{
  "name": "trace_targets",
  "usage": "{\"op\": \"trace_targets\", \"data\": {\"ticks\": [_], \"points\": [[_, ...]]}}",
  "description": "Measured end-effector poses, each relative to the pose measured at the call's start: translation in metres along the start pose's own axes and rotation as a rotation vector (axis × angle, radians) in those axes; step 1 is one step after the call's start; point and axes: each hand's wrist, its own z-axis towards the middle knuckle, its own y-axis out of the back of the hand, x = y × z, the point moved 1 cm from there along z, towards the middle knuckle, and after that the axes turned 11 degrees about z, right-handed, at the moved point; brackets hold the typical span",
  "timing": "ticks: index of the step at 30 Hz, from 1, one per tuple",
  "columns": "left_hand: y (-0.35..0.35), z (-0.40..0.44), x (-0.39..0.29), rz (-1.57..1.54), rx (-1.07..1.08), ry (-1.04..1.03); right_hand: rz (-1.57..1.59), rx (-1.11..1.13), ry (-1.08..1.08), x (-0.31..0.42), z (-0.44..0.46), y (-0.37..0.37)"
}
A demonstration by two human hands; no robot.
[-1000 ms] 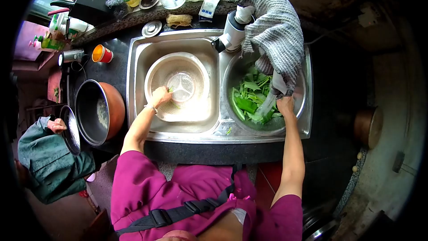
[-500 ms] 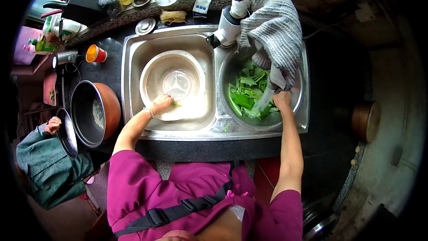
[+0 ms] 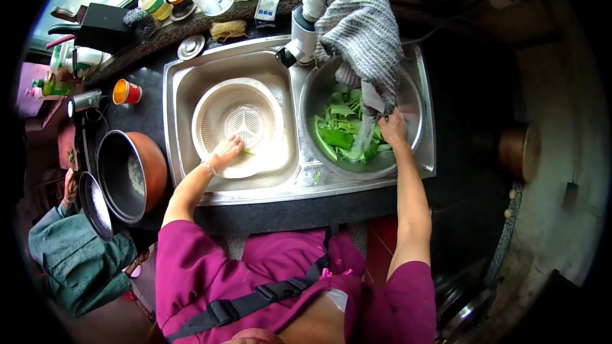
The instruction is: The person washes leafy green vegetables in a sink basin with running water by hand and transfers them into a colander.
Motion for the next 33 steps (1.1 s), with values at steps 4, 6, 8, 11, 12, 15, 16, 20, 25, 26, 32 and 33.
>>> {"op": "trace_targets", "data": {"ticks": [4, 6, 8, 11, 12, 15, 16, 20, 25, 26, 32, 33], "points": [[-0.004, 0.006, -0.003, 0.194, 0.08, -0.061, 0.082, 0.036, 0.024, -0.008, -0.003, -0.002], [0.005, 0.006, -0.001, 0.165, -0.003, -0.032, -0.078, -0.03, 0.112, -0.038, -0.002, -0.021], [0.013, 0.007, 0.001, 0.096, 0.019, 0.001, -0.063, 0.002, 0.125, -0.038, 0.0, -0.017], [0.018, 0.006, 0.002, -0.096, 0.06, 0.091, -0.06, 0.124, 0.064, -0.027, 0.001, -0.008], [0.019, 0.006, 0.004, -0.218, 0.074, 0.148, -0.064, 0.165, 0.026, -0.026, 0.001, -0.007], [0.002, 0.003, 0.006, -0.27, 0.036, 0.148, -0.044, 0.151, -0.021, -0.02, 0.0, -0.005], [-0.007, 0.003, 0.006, -0.266, 0.036, 0.146, -0.034, 0.131, -0.024, -0.017, 0.0, -0.004], [-0.012, 0.004, -0.001, -0.397, -0.036, 0.196, 0.064, 0.092, -0.149, 0.039, 0.0, 0.03], [0.001, 0.006, -0.005, -0.593, -0.081, 0.277, 0.059, 0.174, -0.245, 0.035, 0.002, 0.032], [0.004, 0.006, -0.004, -0.686, -0.134, 0.335, 0.096, 0.157, -0.201, 0.029, 0.002, 0.028], [0.088, 0.022, -0.003, -1.33, -0.319, 0.475, 0.214, 0.117, -0.159, 0.008, 0.002, 0.022], [0.118, 0.026, -0.007, -1.44, -0.3, 0.44, 0.225, 0.094, -0.136, 0.006, 0.002, 0.022]]}}
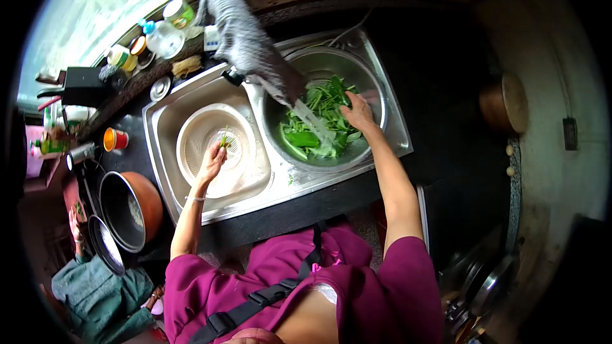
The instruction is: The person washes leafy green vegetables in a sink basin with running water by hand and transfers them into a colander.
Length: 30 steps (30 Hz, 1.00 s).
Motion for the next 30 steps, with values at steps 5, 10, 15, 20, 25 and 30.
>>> {"op": "trace_targets", "data": {"ticks": [5, 10, 15, 20, 25, 30], "points": [[-0.062, 0.02, -0.1, -0.187, 0.142, -0.135, 0.072, 0.012, 0.026, -0.001, 0.004, 0.002], [-0.17, 0.086, -0.084, 0.336, -0.268, -0.342, -0.048, -0.073, -0.085, -0.001, 0.004, -0.038], [-0.176, 0.088, -0.146, 0.469, -0.132, -0.097, 0.356, 0.075, -0.16, 0.001, 0.014, -0.028], [-0.166, 0.11, -0.136, -0.544, 0.019, -0.121, 0.814, 0.264, 0.0, 0.046, 0.031, 0.029], [-0.152, 0.121, -0.159, -0.332, -0.102, 0.011, 0.672, 0.382, 0.08, 0.038, 0.06, 0.058], [-0.158, 0.116, -0.13, 0.408, -0.219, -0.333, -0.078, 0.432, -0.031, 0.048, 0.038, 0.038]]}}
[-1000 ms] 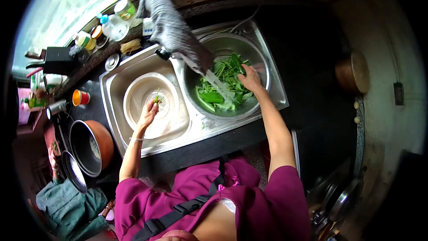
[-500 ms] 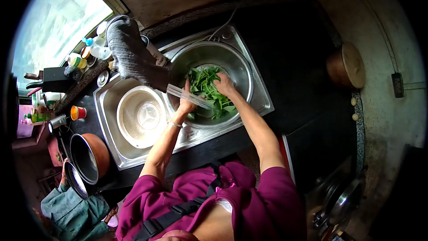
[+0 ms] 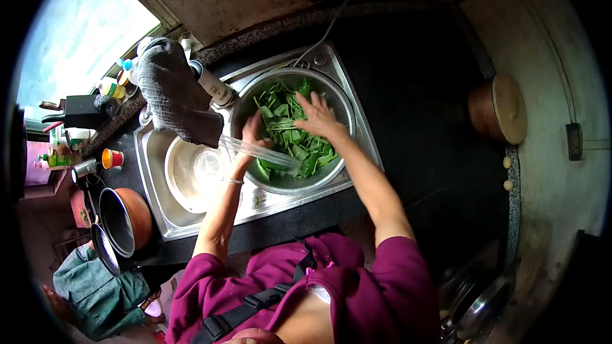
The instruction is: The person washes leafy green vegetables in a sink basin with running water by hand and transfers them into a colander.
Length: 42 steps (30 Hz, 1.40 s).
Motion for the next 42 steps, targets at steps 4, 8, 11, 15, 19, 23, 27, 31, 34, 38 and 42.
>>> {"op": "trace_targets", "data": {"ticks": [4, 8, 11, 15, 19, 23, 27, 31, 34, 38, 42], "points": [[-0.045, -0.023, -0.009, 0.258, 0.07, 0.054, -0.122, 0.012, 0.054, -0.008, -0.002, -0.064], [-0.037, -0.017, 0.033, -0.27, 0.104, 0.088, 0.147, 0.143, 0.195, -0.028, 0.01, -0.024], [-0.001, -0.008, -0.004, -0.889, 0.097, 0.382, 0.33, 0.105, 0.299, -0.03, 0.011, 0.004], [-0.025, 0.006, 0.027, -0.687, -0.029, 0.354, 0.005, -0.174, 0.12, -0.025, 0.002, -0.009], [-0.018, -0.026, -0.003, 0.357, -0.138, -0.044, -0.01, -0.082, 0.096, -0.025, -0.006, -0.072], [-0.06, -0.03, 0.043, -0.49, -0.004, 0.138, 0.289, 0.064, 0.179, -0.029, -0.004, -0.032], [-0.015, -0.013, 0.001, -0.908, 0.039, 0.534, 0.037, -0.37, 0.116, -0.031, -0.005, -0.031], [-0.042, -0.019, 0.006, 0.054, -0.05, 0.157, -0.074, -0.048, 0.035, -0.009, -0.009, -0.077], [-0.047, -0.031, 0.01, -0.076, -0.043, 0.131, 0.331, -0.099, 0.111, -0.013, -0.005, -0.061], [-0.016, -0.01, -0.018, -0.933, 0.093, 0.208, 0.781, -0.005, 0.117, -0.001, -0.018, -0.009], [0.017, 0.012, -0.033, -0.923, 0.16, 0.308, 0.6, 0.076, 0.093, -0.009, -0.011, 0.021]]}}
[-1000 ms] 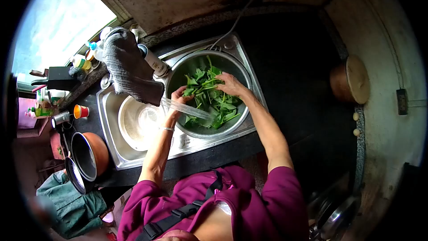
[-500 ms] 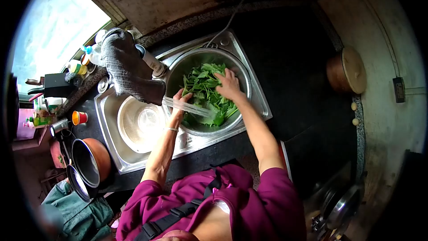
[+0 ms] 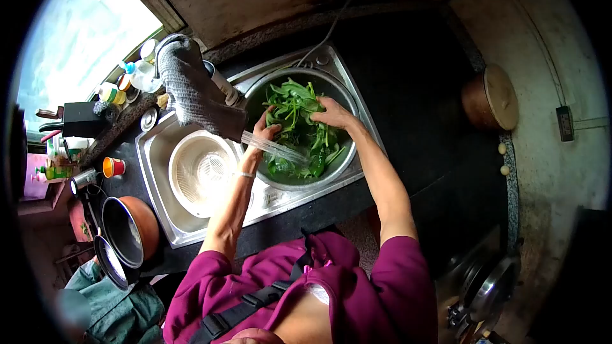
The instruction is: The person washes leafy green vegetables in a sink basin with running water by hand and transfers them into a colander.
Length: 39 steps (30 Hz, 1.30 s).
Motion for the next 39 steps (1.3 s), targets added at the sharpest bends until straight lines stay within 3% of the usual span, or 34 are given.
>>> {"op": "trace_targets", "data": {"ticks": [1, 2, 3, 5, 7, 9, 11, 13, 15, 16, 17, 18, 19, 20, 21, 22, 23, 24, 25, 26, 28, 29, 30, 31, 33, 35, 36, 37, 39], "points": [[0.012, 0.003, 0.013, 0.338, 0.005, -0.064, 0.002, 0.002, -0.004, -0.004, -0.004, -0.007], [0.024, 0.005, 0.027, 0.674, -0.012, -0.129, -0.461, -0.227, 0.047, -0.006, -0.009, -0.017], [0.024, -0.006, 0.012, 0.808, -0.008, -0.156, -0.925, -0.459, 0.104, -0.004, -0.012, -0.025], [0.024, -0.019, 0.001, 0.981, -0.01, -0.178, -0.843, -0.292, 0.278, -0.021, -0.005, -0.039], [0.022, -0.033, 0.019, 1.119, -0.081, -0.301, -0.719, 0.01, -0.066, -0.018, -0.014, -0.074], [0.015, -0.041, 0.046, 1.003, 0.079, -0.276, -0.922, -0.196, 0.097, -0.053, -0.014, -0.108], [-0.008, -0.047, 0.061, 1.221, -0.018, -0.259, -0.927, -0.255, 0.116, -0.064, -0.001, -0.112], [-0.017, -0.035, 0.073, 1.048, -0.095, -0.203, -0.507, -0.102, 0.242, -0.076, 0.01, -0.101], [-0.003, -0.027, 0.053, 0.873, -0.024, -0.077, -0.539, 0.103, 0.174, -0.052, 0.005, -0.075], [0.006, -0.019, 0.055, 0.864, -0.05, -0.057, -0.541, 0.04, 0.228, -0.051, 0.005, -0.06], [0.014, -0.014, 0.058, 0.854, -0.083, -0.03, -0.465, -0.204, 0.318, -0.067, 0.005, -0.047], [0.019, -0.017, 0.047, 0.923, -0.154, -0.035, -0.562, -0.304, 0.258, -0.063, 0.007, -0.04], [0.019, -0.023, 0.019, 1.023, -0.154, 0.051, -0.608, -0.236, 0.197, -0.055, 0.005, -0.043], [0.017, -0.024, 0.025, 1.055, -0.22, -0.045, -0.651, -0.129, 0.096, -0.018, -0.009, -0.06], [0.012, -0.034, 0.006, 1.073, -0.132, 0.086, -0.754, -0.046, 0.133, -0.017, -0.014, -0.077], [0.008, -0.033, 0.016, 1.166, -0.063, -0.006, -0.924, 0.002, 0.066, -0.047, -0.008, -0.095], [0.002, -0.032, 0.035, 1.213, -0.07, -0.086, -1.009, -0.018, 0.217, -0.082, -0.005, -0.109], [-0.002, -0.034, 0.035, 1.197, -0.06, -0.023, -0.923, 0.075, 0.103, -0.08, 0.0, -0.112], [-0.004, -0.035, 0.038, 1.106, -0.112, 0.031, -0.769, 0.072, 0.196, -0.081, 0.0, -0.103], [0.005, -0.035, 0.033, 0.949, -0.027, 0.071, -0.62, 0.082, 0.288, -0.082, 0.001, -0.094], [0.011, -0.035, 0.02, 0.914, -0.102, -0.022, -0.352, 0.092, 0.14, -0.045, -0.006, -0.075], [0.013, -0.037, 0.012, 0.889, -0.143, -0.084, -0.309, 0.105, 0.256, -0.05, -0.001, -0.063], [0.012, -0.035, 0.005, 0.854, -0.14, 0.0, -0.221, 0.062, 0.224, -0.045, -0.002, -0.053], [0.011, -0.031, -0.002, 0.816, -0.137, 0.082, -0.117, 0.022, 0.343, -0.001, -0.009, -0.055], [0.019, -0.028, -0.001, 0.911, -0.086, 0.128, -0.083, -0.084, 0.204, 0.036, -0.017, -0.051], [0.018, -0.022, 0.012, 1.157, -0.235, -0.071, -0.216, -0.035, 0.235, -0.014, 0.004, -0.035], [0.018, -0.032, 0.007, 1.166, -0.294, -0.165, -0.28, -0.141, 0.488, -0.023, 0.001, -0.055], [0.016, -0.03, 0.017, 1.104, -0.269, -0.152, -0.544, -0.06, 0.13, -0.047, 0.003, -0.063], [0.007, -0.03, 0.038, 1.071, -0.146, -0.072, -0.747, 0.074, 0.144, -0.086, 0.0, -0.1]]}}
